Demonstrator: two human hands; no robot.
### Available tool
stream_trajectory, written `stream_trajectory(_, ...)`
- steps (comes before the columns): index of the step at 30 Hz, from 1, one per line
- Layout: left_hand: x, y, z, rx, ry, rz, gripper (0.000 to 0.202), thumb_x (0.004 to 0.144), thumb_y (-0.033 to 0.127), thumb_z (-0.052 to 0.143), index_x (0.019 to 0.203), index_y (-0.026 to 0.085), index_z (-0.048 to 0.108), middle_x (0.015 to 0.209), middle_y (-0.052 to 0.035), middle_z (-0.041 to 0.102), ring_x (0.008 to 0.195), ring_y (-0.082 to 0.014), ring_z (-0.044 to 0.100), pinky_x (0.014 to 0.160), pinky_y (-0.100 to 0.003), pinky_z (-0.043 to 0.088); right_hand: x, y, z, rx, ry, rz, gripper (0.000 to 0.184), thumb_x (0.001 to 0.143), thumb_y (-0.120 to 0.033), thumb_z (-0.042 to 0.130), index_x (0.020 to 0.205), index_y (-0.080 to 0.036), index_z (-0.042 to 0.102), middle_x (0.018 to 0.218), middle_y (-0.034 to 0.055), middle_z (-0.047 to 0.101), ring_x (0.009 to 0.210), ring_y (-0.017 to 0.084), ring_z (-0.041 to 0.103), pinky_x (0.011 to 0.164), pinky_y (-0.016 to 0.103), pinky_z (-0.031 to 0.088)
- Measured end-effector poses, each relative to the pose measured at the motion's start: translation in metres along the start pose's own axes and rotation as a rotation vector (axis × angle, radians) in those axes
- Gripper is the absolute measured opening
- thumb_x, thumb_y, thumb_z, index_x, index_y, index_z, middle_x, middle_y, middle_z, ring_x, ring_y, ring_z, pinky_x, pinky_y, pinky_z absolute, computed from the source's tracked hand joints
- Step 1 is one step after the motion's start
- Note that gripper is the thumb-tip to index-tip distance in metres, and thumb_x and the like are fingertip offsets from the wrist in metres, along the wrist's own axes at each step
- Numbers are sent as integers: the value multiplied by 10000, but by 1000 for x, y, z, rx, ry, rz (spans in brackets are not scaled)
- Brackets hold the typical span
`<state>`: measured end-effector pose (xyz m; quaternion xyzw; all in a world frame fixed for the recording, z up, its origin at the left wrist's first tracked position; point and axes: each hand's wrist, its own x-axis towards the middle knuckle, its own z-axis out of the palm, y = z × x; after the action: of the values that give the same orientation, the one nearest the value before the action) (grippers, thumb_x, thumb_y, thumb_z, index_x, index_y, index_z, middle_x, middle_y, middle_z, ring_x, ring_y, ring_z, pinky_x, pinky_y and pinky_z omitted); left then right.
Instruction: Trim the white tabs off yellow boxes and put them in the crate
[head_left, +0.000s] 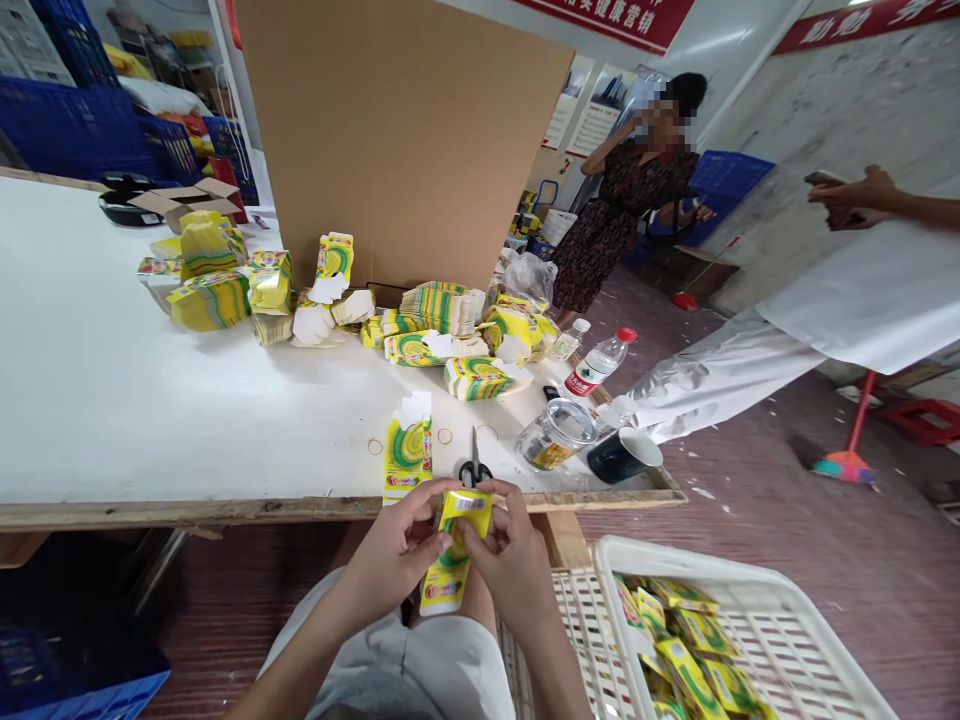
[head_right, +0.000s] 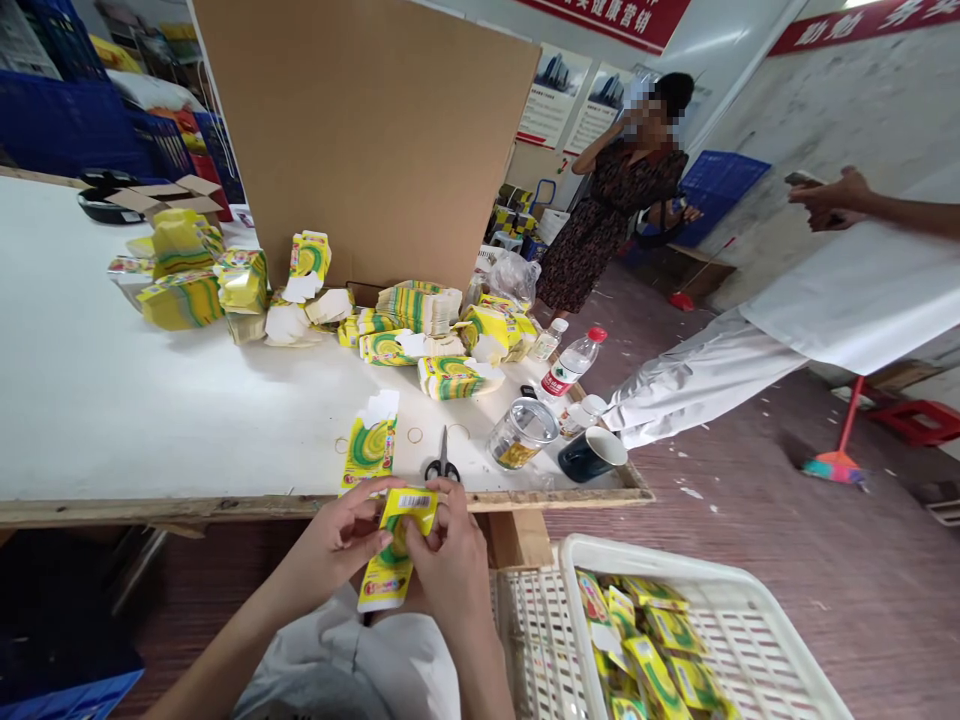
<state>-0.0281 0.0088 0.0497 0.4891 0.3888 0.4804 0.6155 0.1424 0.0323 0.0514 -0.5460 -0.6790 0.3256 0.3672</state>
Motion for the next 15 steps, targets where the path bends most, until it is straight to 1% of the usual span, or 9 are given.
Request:
stream_trajectory(3, 1, 1, 0, -50, 29, -12, 467, 843, 186, 664, 1302, 188, 577, 1103, -99, 765, 964, -248, 722, 786, -294, 546, -3, -3, -7, 60, -17, -22, 277, 867, -354, 617, 1107, -216, 609, 585, -62, 531, 505, 142, 512, 490, 227, 402)
stream_trajectory(5, 2, -1, 2, -66, 32, -13, 430, 822, 182, 685, 1247, 178, 618, 1110, -100, 763, 999, -260, 713, 808, -299, 546, -5, -3, -11, 89, -9, -28, 252, 897, -369, 594, 1091, -214, 637, 691, -17, 625, 564, 146, 568, 532, 228, 450)
stream_trajectory(7, 3, -3, 5, -75, 11, -12, 410, 819, 173, 686, 1227, 184, 642, 1097, -88, 768, 993, -252, 714, 821, -296, 541, -6, -1, -15, 142, 0, -17, 228, 899, -365, 606, 1063, -215, 656, 814, 25, 696, 641, 158, 623, 590, 239, 493)
stream_trajectory(9, 3, -5, 9, -86, -16, -5, 417, 826, 176, 685, 1240, 198, 645, 1082, -77, 774, 966, -241, 718, 815, -294, 540, -7, 4, -17, 250, 12, 4, 204, 872, -363, 654, 1011, -216, 674, 893, 50, 727, 724, 179, 662, 651, 263, 528)
stream_trajectory(11, 4, -6, 12, -98, -33, 9, 435, 829, 193, 694, 1261, 201, 638, 1104, -83, 769, 971, -247, 716, 818, -303, 541, -8, 8, -19, 370, 47, 18, 197, 820, -369, 721, 938, -214, 694, 866, 50, 733, 762, 197, 677, 677, 285, 545)
stream_trajectory(15, 3, -7, 19, -105, -65, 33, 464, 851, 219, 683, 1309, 202, 610, 1207, -109, 734, 1074, -278, 690, 878, -340, 534, -11, 9, -17, 542, 146, 65, 206, 713, -348, 832, 814, -211, 715, 784, 31, 728, 752, 200, 687, 674, 298, 556)
